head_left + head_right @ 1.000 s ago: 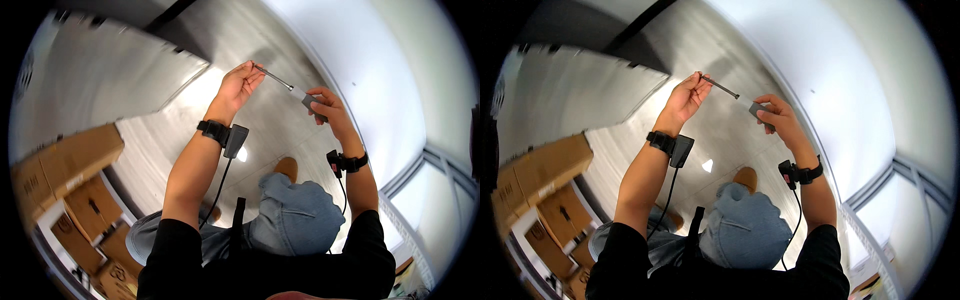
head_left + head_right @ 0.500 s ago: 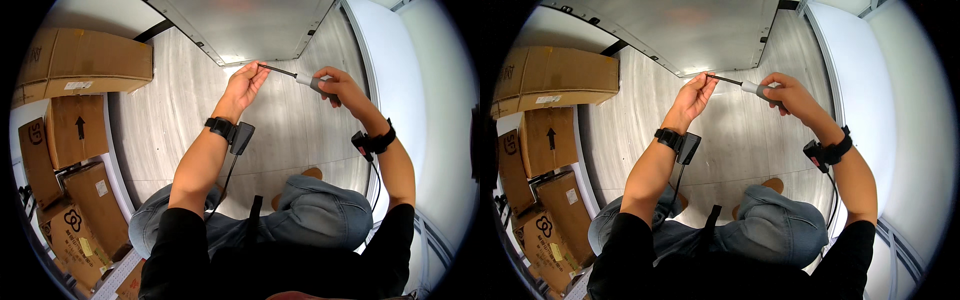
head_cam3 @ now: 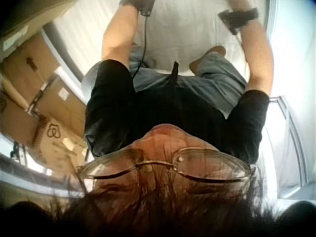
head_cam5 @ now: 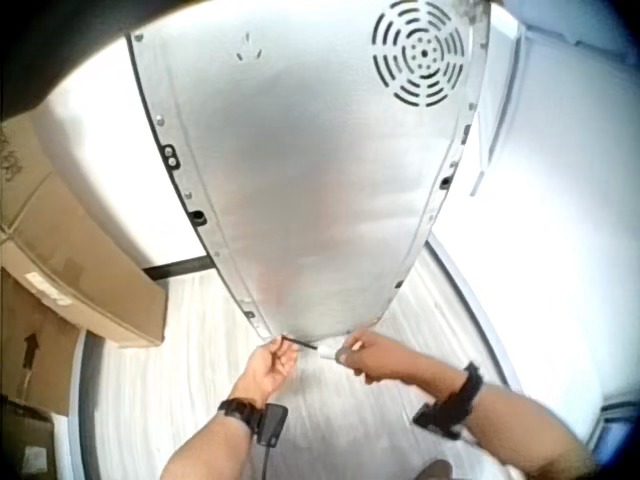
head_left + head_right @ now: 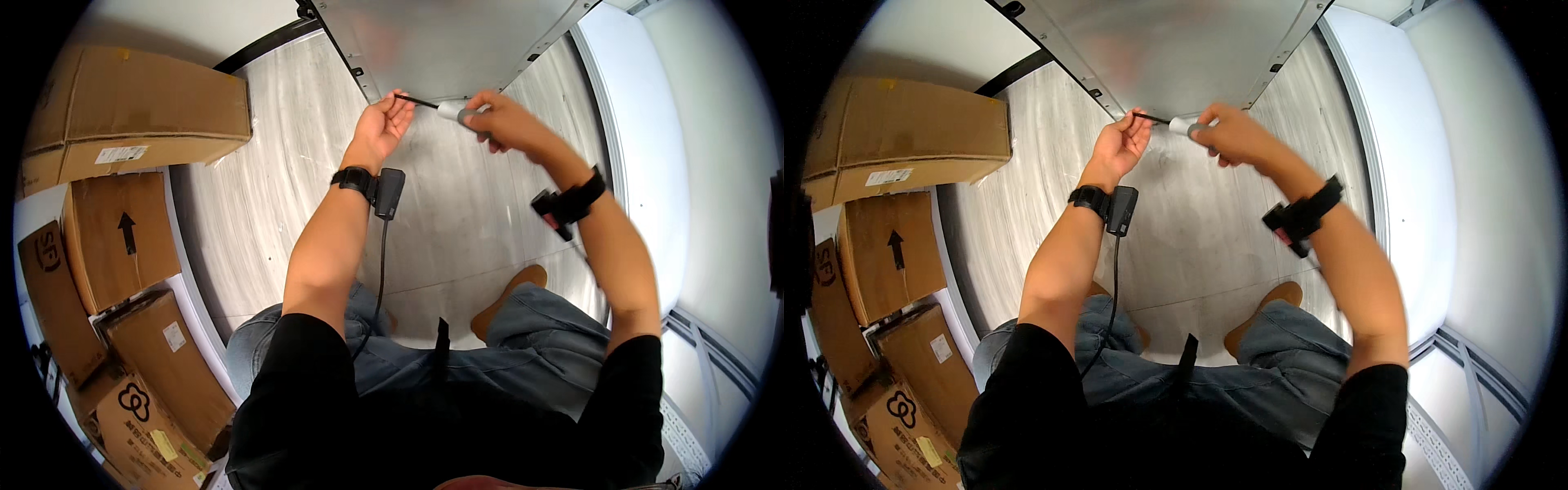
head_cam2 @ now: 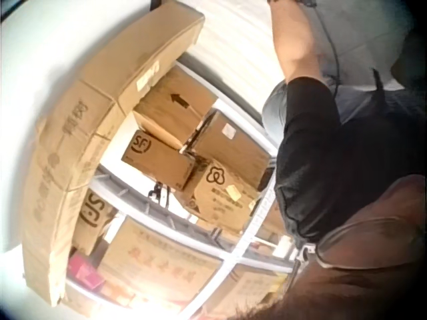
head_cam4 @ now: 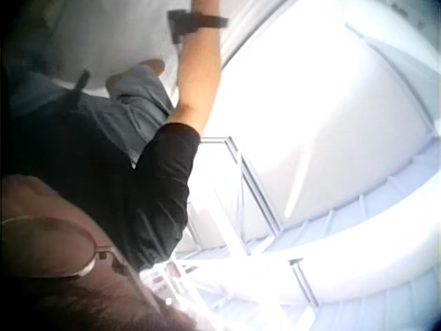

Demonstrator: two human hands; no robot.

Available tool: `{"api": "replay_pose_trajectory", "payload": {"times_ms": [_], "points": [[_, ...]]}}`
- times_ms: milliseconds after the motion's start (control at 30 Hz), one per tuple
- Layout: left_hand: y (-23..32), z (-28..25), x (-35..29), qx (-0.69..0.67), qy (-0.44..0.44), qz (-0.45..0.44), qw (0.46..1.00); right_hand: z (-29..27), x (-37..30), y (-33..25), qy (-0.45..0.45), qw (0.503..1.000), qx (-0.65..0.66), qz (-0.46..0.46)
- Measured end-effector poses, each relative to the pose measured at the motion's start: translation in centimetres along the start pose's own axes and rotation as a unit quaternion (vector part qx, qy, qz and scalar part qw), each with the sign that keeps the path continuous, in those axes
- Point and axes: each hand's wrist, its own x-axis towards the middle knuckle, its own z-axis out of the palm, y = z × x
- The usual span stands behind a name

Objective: The person uses a screwdriver to fasten screws into the back panel of a white appliance, then wipes the top surface with a blue cloth.

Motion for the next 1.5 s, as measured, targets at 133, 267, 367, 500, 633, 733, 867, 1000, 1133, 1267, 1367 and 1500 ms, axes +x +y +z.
{"api": "replay_pose_trajectory", "payload": {"times_ms": [133,267,367,500,633,733,867,1000,1133,1267,1367,1500], "points": [[2.2,-2.2,0.5,0.074,0.053,-0.002,0.996,6.6,0.9,3.6,-0.017,0.986,0.159,0.039],[3.6,-4.0,2.4,0.186,0.066,0.010,0.980,13.6,3.0,6.9,-0.008,0.936,0.346,0.061],[4.4,-4.1,2.2,0.226,0.084,0.037,0.970,17.6,4.2,6.6,0.011,0.911,0.409,0.050],[5.7,-4.1,1.5,0.270,0.099,0.055,0.956,19.6,4.9,5.9,0.014,0.898,0.437,0.046],[6.7,-2.5,0.8,0.326,0.101,0.059,0.938,20.4,5.0,5.0,0.024,0.896,0.442,0.045],[6.7,-2.5,0.8,0.324,0.100,0.056,0.939,20.6,5.2,4.9,0.027,0.885,0.463,0.037],[6.6,-2.5,1.2,0.325,0.112,0.060,0.937,20.6,5.0,4.6,0.023,0.882,0.469,0.037],[6.2,-2.5,1.6,0.318,0.133,0.076,0.936,20.4,5.0,4.3,0.020,0.877,0.478,0.033],[6.0,-2.4,1.8,0.313,0.150,0.083,0.934,20.3,5.1,4.3,0.012,0.874,0.485,0.031],[6.1,-2.1,1.8,0.311,0.160,0.077,0.934,20.3,5.3,4.1,0.013,0.881,0.472,0.033],[6.2,-2.1,1.8,0.305,0.159,0.075,0.936,20.2,5.3,4.1,0.011,0.881,0.471,0.035],[6.2,-1.9,1.7,0.309,0.160,0.075,0.935,20.3,5.2,4.0,0.014,0.874,0.484,0.033]]}}
